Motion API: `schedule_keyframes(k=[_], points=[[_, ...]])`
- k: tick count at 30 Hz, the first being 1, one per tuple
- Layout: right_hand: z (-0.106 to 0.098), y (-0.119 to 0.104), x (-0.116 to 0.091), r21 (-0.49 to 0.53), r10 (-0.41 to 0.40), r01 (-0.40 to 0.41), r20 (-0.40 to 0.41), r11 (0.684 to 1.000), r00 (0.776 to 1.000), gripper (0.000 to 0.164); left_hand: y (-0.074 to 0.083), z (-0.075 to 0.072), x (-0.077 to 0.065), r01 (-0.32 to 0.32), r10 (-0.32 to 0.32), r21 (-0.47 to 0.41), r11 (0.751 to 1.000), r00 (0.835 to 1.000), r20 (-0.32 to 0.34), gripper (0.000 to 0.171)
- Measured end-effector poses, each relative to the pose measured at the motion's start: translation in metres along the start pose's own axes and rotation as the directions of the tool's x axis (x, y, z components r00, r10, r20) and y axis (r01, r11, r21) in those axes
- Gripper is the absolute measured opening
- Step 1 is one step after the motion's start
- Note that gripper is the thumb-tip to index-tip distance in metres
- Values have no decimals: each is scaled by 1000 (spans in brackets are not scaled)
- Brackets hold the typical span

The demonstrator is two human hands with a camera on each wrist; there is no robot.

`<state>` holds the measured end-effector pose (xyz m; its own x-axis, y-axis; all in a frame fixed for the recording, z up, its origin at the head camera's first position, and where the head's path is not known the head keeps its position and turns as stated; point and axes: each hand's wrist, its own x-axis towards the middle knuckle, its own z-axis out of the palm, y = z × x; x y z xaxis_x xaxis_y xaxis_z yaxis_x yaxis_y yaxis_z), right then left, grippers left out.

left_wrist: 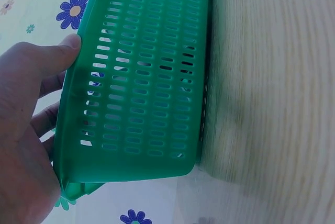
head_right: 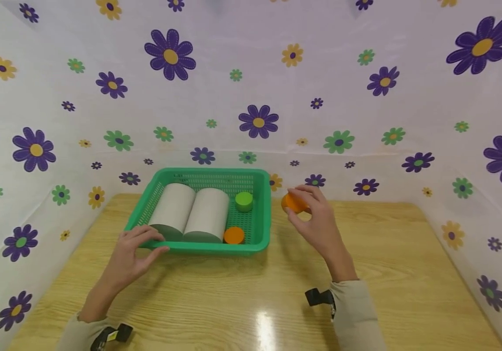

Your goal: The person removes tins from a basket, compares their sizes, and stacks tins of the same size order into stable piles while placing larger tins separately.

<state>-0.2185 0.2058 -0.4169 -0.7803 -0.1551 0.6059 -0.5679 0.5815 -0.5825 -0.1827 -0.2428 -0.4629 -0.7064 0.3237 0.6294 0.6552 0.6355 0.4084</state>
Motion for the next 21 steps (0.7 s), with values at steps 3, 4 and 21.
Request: schedule_keyframes(k=[3, 4, 21], points=[[-5, 8, -2, -12, 5, -6, -11, 1000, 1000, 44, -1, 0, 0, 1, -1, 2, 1000, 1000, 0, 24], [-7, 11, -2, -14, 8, -8, -16, 1000, 1000, 44, -1, 0, 0, 0, 0, 2, 1000, 1000, 0, 24], [-16, 47, -12, -24, 144, -148, -107, 989, 984, 48, 0, 2, 0, -16, 16, -16, 1000, 1000, -11, 25]])
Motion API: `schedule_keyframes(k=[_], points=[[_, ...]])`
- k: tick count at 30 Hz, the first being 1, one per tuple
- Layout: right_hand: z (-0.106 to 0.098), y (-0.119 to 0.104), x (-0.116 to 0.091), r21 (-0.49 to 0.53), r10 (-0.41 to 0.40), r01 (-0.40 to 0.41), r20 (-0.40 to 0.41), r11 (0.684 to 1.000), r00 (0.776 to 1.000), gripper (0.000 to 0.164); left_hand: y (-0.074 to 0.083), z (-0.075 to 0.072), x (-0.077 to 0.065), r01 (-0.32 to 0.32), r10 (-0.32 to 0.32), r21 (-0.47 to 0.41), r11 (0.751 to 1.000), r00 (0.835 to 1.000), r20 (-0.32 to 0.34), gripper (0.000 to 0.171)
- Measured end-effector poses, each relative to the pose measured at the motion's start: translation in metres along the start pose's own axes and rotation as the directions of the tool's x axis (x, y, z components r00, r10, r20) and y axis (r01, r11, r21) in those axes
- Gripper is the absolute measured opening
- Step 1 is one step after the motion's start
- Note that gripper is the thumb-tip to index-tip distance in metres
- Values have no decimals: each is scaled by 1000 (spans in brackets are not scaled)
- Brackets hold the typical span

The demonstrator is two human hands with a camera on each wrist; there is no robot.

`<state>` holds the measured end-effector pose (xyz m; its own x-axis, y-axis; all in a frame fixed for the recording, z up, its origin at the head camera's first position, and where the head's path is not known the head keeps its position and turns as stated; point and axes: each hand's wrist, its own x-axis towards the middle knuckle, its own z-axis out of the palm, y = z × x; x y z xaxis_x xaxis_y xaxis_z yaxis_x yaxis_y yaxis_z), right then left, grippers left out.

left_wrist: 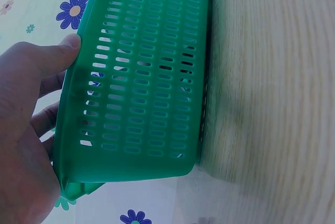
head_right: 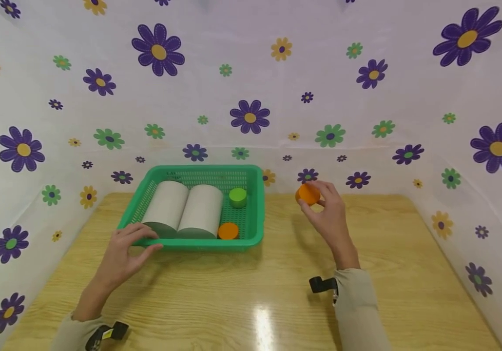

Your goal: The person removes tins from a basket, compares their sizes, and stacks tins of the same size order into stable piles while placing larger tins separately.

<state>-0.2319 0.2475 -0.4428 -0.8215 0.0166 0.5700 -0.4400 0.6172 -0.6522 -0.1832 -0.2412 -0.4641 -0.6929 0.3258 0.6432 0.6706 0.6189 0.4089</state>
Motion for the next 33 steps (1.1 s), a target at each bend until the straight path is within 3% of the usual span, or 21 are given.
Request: schedule_keyframes(k=[9, 21, 33], points=[[9, 21, -8, 71, 75, -74, -19, 995, 997, 40, -1, -2, -2, 17, -17, -1, 1000, 1000, 9, 25], [22, 38, -19, 42, 239, -240, 26, 970, 971, 41, -2, 0, -1, 18, -18, -2, 1000, 1000, 14, 25], [31, 44, -24, 51, 282, -287, 88, 956, 955, 42, -2, -1, -1, 18, -18, 0, 1000, 1000, 11, 25]])
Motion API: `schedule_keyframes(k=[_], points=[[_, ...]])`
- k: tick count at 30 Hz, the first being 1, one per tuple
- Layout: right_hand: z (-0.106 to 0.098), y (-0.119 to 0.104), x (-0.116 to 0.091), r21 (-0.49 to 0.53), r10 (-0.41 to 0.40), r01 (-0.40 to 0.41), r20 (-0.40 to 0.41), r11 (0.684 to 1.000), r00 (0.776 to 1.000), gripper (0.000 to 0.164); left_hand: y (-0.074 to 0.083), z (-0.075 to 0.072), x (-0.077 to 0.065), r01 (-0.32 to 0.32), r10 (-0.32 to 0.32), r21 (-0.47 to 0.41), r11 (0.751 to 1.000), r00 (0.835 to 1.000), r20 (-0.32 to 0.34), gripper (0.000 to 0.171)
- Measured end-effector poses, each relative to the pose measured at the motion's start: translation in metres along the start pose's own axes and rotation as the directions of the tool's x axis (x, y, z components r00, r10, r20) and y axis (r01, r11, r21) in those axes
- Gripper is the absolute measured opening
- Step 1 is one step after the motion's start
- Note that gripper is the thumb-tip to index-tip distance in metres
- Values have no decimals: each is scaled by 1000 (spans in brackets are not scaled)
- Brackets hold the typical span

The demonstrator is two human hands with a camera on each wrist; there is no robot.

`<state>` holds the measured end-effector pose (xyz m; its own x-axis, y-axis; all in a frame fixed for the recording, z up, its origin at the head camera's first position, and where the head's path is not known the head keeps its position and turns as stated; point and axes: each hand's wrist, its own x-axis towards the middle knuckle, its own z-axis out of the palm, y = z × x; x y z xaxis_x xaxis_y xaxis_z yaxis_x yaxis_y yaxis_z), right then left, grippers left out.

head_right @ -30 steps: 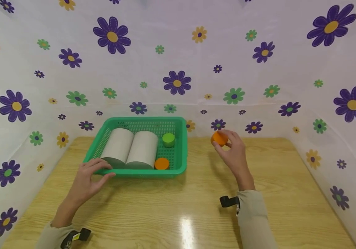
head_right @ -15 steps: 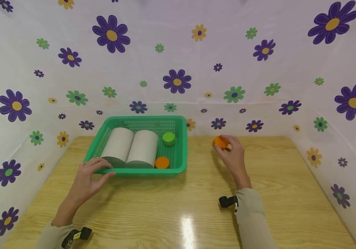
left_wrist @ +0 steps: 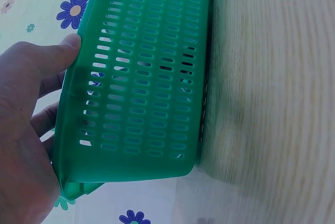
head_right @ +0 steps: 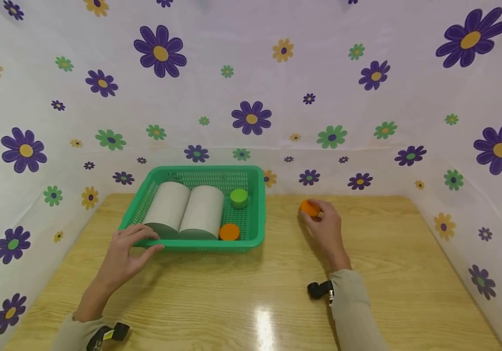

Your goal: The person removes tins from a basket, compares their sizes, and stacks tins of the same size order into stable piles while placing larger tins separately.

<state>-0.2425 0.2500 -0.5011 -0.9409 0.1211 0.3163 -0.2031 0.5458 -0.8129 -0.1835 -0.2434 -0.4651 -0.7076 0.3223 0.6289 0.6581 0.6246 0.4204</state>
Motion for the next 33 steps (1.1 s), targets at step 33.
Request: schedule_keyframes(k=[33], points=[[-3, 1, -2, -57, -3, 7, 64, 998, 998, 44, 1, -1, 1, 8, -8, -8, 1000, 1000, 8, 26]])
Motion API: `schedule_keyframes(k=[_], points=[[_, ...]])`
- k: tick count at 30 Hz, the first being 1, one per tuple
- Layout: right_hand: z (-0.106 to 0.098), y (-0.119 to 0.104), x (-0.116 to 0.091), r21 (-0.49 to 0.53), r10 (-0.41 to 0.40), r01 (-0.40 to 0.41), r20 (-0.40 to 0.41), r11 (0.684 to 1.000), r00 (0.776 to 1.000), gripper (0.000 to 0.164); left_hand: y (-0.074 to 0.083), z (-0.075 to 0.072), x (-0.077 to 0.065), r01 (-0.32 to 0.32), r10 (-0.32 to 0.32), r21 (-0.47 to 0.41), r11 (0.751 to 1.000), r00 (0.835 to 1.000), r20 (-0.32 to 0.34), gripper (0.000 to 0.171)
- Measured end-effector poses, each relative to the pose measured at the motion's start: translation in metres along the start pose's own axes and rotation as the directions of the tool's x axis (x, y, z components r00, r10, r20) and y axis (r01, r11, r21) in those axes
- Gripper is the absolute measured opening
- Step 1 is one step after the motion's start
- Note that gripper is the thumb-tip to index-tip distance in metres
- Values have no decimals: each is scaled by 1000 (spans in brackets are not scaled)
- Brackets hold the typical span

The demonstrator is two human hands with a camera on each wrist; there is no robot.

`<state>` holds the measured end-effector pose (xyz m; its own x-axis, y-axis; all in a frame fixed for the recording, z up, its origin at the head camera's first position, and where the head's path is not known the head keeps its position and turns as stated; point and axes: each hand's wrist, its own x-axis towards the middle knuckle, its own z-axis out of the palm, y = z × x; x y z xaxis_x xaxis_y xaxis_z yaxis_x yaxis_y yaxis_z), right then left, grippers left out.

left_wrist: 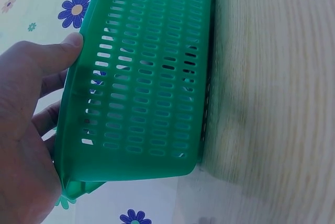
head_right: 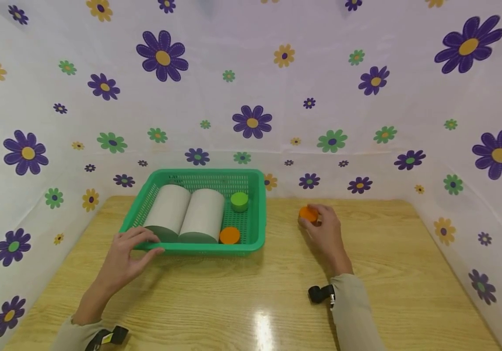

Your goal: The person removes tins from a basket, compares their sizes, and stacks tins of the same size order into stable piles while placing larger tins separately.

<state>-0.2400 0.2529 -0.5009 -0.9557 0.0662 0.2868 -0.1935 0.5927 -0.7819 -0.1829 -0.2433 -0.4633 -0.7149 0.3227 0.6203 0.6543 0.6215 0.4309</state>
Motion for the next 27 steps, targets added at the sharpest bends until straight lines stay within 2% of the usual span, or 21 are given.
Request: schedule_keyframes(k=[9, 18, 27], points=[[-9, -13, 3, -2, -45, 45, -75, 999, 996, 43, 0, 0, 0, -1, 1, 0, 1000, 1000, 5, 26], [-19, -35, 3, 18, -129, 130, -59, 991, 990, 42, -1, 0, -1, 6, -6, -9, 1000, 1000, 8, 26], [-21, -69, -2, 22, -233, 234, -41, 972, 972, 42, -2, 0, -2, 6, -6, -1, 1000, 1000, 1, 26]])
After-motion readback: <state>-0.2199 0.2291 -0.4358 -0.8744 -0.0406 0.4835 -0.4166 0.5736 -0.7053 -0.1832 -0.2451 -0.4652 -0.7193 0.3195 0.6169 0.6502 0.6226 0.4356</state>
